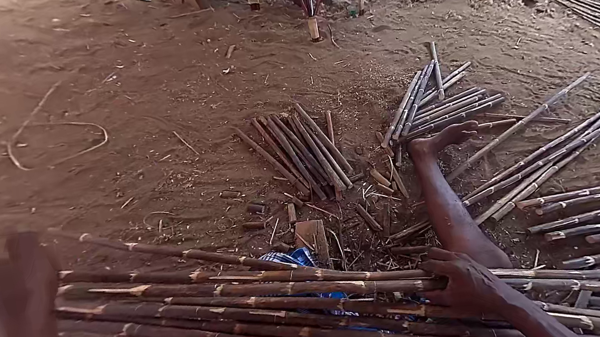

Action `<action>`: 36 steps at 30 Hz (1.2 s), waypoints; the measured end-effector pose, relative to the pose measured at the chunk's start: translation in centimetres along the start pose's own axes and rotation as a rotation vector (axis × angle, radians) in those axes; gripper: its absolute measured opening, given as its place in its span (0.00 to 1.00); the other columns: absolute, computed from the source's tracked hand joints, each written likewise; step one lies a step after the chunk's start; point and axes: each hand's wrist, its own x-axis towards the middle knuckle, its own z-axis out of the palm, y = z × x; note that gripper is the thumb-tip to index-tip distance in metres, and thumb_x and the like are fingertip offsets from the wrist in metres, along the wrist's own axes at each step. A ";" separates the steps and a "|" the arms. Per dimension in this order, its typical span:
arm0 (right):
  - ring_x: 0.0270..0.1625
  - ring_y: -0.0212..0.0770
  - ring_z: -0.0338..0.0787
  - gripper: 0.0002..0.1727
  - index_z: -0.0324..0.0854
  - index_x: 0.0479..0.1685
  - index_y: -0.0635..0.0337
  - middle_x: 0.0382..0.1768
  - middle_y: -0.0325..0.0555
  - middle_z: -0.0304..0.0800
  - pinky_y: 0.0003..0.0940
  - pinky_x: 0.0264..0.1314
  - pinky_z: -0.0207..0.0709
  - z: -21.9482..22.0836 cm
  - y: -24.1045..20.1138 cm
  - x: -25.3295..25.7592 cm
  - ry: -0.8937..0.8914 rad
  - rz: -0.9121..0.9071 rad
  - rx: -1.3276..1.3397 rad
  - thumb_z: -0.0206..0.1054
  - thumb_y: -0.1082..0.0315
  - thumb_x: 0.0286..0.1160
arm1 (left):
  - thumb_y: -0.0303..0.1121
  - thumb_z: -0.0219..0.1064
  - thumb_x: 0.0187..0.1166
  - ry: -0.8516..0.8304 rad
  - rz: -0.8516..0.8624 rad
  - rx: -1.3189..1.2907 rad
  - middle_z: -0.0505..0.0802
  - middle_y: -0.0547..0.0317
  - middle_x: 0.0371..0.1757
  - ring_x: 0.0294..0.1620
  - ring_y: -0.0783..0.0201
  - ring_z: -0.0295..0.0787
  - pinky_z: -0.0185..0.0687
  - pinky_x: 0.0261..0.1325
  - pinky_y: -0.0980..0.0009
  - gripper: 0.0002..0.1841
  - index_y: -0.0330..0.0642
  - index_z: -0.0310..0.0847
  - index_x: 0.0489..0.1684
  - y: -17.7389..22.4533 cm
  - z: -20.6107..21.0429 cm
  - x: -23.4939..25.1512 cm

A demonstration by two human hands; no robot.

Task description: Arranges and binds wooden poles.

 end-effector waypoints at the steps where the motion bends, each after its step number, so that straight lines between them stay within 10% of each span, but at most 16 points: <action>1: 0.45 0.34 0.90 0.26 0.92 0.50 0.44 0.46 0.37 0.90 0.38 0.48 0.87 -0.1 0.1 0.2 -0.016 0.005 0.008 0.75 0.36 0.65 | 0.44 0.58 0.88 -0.209 0.309 -0.063 0.71 0.22 0.80 0.81 0.25 0.67 0.61 0.78 0.26 0.34 0.28 0.57 0.86 0.6 1.1 -2.2; 5: 0.43 0.32 0.90 0.26 0.92 0.47 0.44 0.42 0.36 0.90 0.37 0.47 0.87 -0.3 -0.1 0.5 -0.051 0.008 0.049 0.75 0.35 0.63 | 0.77 0.70 0.59 -1.129 0.963 0.134 0.86 0.65 0.70 0.73 0.60 0.80 0.76 0.77 0.47 0.47 0.63 0.74 0.80 7.8 9.3 -14.5; 8: 0.44 0.34 0.89 0.27 0.92 0.44 0.47 0.40 0.38 0.90 0.38 0.49 0.86 -1.0 0.3 -0.1 -0.124 0.006 0.131 0.75 0.34 0.64 | 0.75 0.69 0.61 -1.445 1.135 0.277 0.90 0.64 0.35 0.40 0.61 0.89 0.84 0.47 0.50 0.33 0.55 0.86 0.46 9.5 12.9 -19.2; 11: 0.48 0.36 0.88 0.28 0.92 0.47 0.47 0.42 0.39 0.89 0.41 0.54 0.83 -1.4 0.3 -0.8 -0.239 -0.001 0.231 0.74 0.33 0.65 | 0.72 0.64 0.72 -1.625 1.091 0.277 0.85 0.57 0.26 0.33 0.55 0.86 0.81 0.40 0.47 0.33 0.46 0.84 0.33 9.7 10.8 -19.6; 17: 0.48 0.30 0.87 0.28 0.92 0.45 0.47 0.42 0.35 0.88 0.34 0.53 0.83 -1.7 0.6 0.1 -0.200 0.058 0.248 0.77 0.33 0.62 | 0.69 0.62 0.76 -1.537 1.134 0.276 0.89 0.61 0.32 0.39 0.59 0.89 0.84 0.45 0.50 0.29 0.52 0.84 0.52 10.6 11.7 -19.2; 28: 0.49 0.31 0.88 0.30 0.92 0.53 0.43 0.45 0.35 0.90 0.36 0.55 0.84 -1.9 2.1 -1.0 -0.171 0.105 0.299 0.62 0.29 0.75 | 0.70 0.58 0.78 -1.563 1.201 0.206 0.86 0.59 0.30 0.36 0.57 0.87 0.82 0.43 0.51 0.31 0.48 0.80 0.46 10.0 14.8 -20.9; 32: 0.50 0.28 0.90 0.19 0.92 0.57 0.46 0.50 0.31 0.94 0.32 0.56 0.84 -0.8 -0.1 1.4 0.040 0.095 0.484 0.53 0.57 0.89 | 0.70 0.56 0.79 -1.478 1.232 0.223 0.87 0.58 0.34 0.39 0.56 0.88 0.82 0.45 0.51 0.32 0.48 0.79 0.48 9.3 14.2 -21.3; 36: 0.40 0.28 0.90 0.11 0.92 0.51 0.50 0.42 0.34 0.93 0.30 0.45 0.87 0.6 -3.3 4.4 -0.025 -0.019 0.589 0.69 0.64 0.75 | 0.72 0.56 0.78 -1.393 1.235 0.216 0.86 0.60 0.34 0.39 0.58 0.88 0.82 0.44 0.52 0.32 0.50 0.79 0.47 8.8 13.8 -21.6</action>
